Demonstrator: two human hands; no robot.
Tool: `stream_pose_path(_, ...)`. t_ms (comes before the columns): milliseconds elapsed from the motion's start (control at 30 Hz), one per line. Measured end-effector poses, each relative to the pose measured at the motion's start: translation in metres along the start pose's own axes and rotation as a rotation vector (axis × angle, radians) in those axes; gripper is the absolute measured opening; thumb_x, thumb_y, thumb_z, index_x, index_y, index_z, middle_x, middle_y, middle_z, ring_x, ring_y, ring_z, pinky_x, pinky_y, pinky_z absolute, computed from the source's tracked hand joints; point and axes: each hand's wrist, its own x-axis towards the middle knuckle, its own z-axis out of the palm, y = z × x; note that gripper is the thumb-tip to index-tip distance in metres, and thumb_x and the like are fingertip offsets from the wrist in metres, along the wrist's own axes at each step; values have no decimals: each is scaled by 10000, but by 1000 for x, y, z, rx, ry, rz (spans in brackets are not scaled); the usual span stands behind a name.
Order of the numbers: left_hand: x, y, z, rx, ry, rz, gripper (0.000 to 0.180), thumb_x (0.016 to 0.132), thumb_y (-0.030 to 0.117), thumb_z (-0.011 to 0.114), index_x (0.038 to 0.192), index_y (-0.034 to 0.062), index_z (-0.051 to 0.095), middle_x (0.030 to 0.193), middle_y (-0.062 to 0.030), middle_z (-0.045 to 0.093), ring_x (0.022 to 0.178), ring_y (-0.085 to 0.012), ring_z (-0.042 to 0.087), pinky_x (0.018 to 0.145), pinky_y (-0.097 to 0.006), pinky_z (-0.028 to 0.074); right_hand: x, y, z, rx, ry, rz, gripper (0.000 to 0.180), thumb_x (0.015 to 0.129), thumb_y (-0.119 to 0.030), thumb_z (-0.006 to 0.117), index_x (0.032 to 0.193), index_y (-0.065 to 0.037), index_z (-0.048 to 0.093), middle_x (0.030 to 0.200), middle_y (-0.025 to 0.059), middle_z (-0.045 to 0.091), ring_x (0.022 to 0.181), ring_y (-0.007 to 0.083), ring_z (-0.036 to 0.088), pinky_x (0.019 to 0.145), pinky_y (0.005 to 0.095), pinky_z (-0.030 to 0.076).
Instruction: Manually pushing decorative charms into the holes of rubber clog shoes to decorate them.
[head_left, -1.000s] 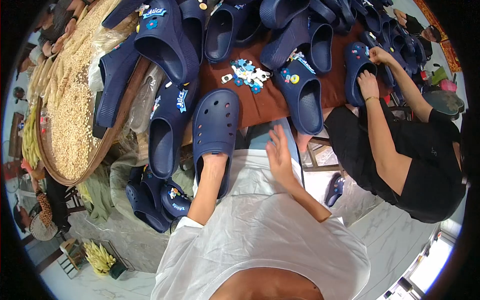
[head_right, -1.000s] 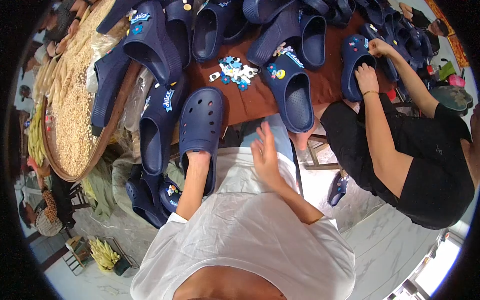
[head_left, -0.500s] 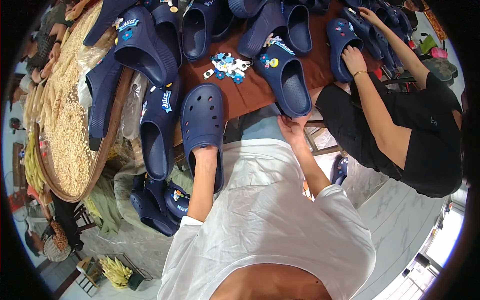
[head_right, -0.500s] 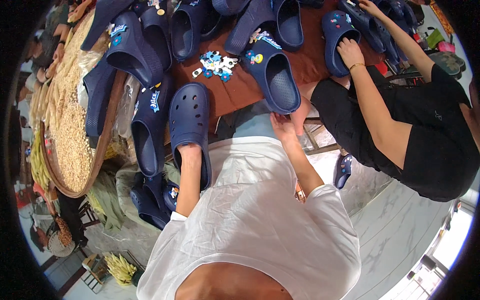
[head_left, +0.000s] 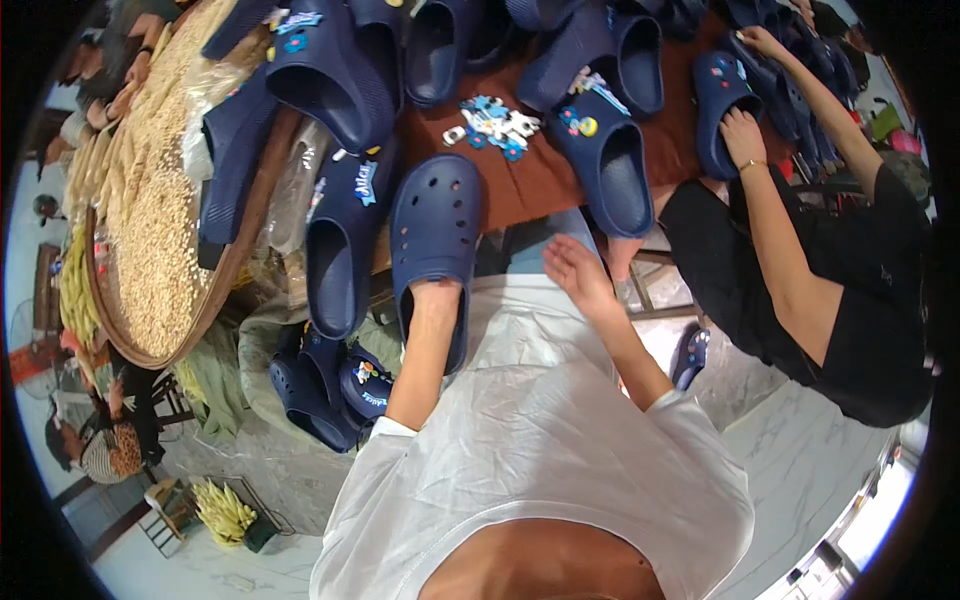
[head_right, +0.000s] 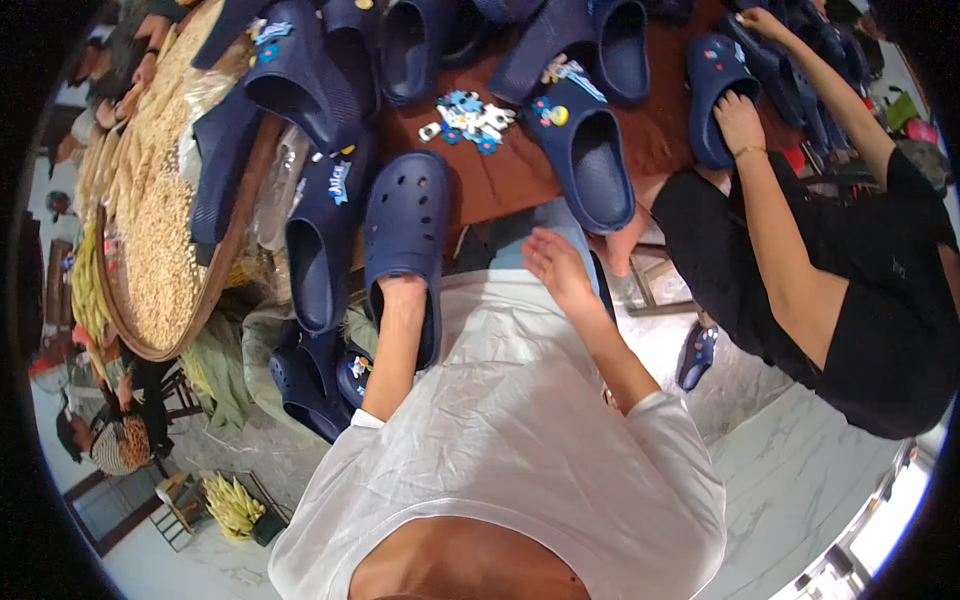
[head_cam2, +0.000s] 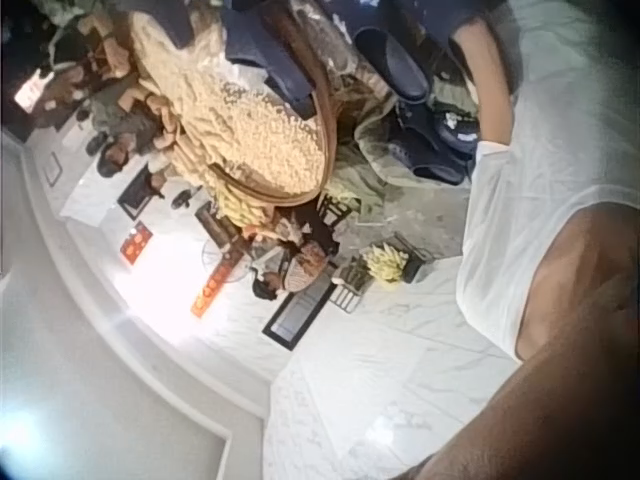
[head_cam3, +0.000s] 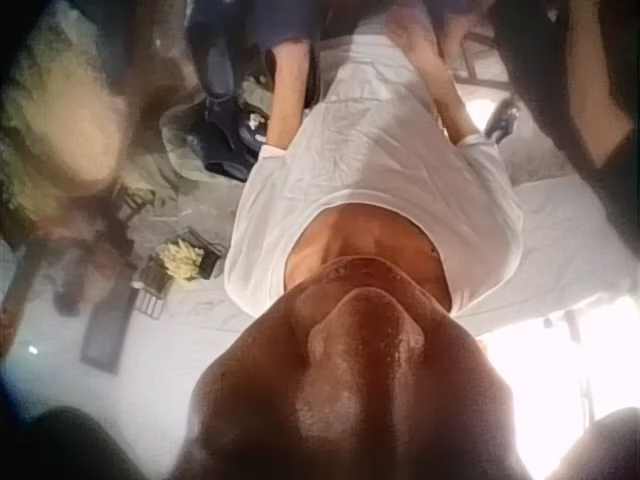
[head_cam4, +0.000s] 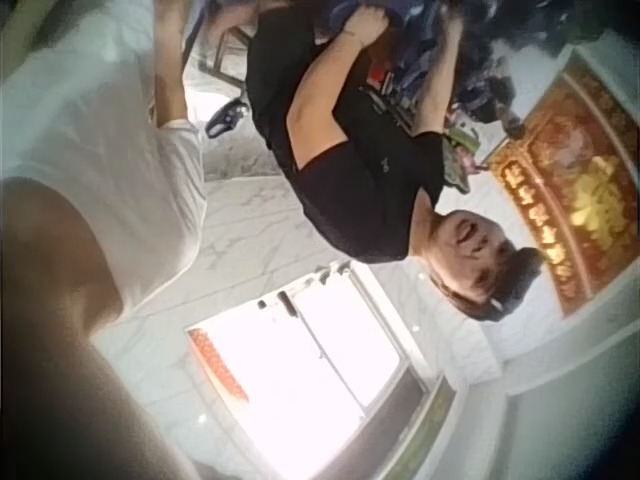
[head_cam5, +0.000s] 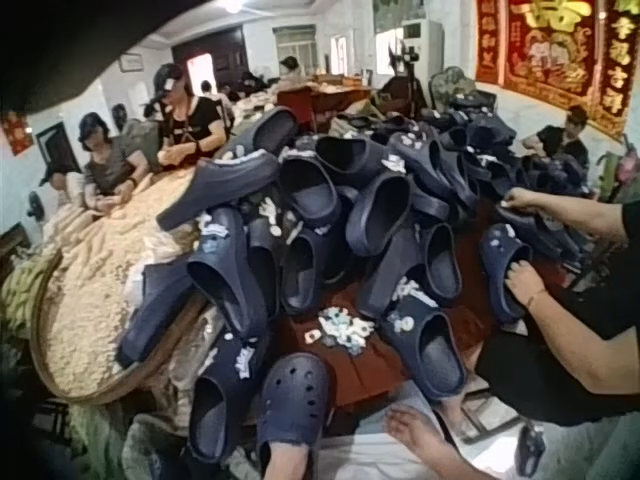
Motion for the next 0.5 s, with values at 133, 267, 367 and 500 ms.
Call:
stream_pose_path(133,24,-4,10,164,19,139,464,1014,238,281,1439,56,322,1494,-106,334,1362,-244,339,1152,-389,238,-30,-2,41,-506,-127,-198,228,965,-147,500,1167,-51,541,1065,52,590,1023,161,587,864,301,480)
stream_pose_path(267,16,-9,7,320,45,217,463,1015,230,283,1441,53,317,1495,-106,331,1363,-241,337,1154,-383,236,-27,-17,77,-690,-276,-394,177,968,-145,503,1099,-41,561,1029,34,604,974,119,582,819,260,476)
stream_pose_path(367,-7,22,19,-222,83,42,462,1015,232,289,1441,54,317,1496,-104,330,1363,-235,338,1153,-377,238,-16,-30,98,-755,-296,-477,162,956,-84,496,1084,-20,571,1011,45,615,925,116,595,791,260,493)
stream_pose_path(500,10,10,12,1013,123,283,429,997,198,380,1401,52,381,1428,-112,421,1308,-209,409,1108,-361,320,0,-45,118,-976,-270,-621,169,929,-72,520,1078,-21,582,958,16,608,868,77,574,693,239,479)
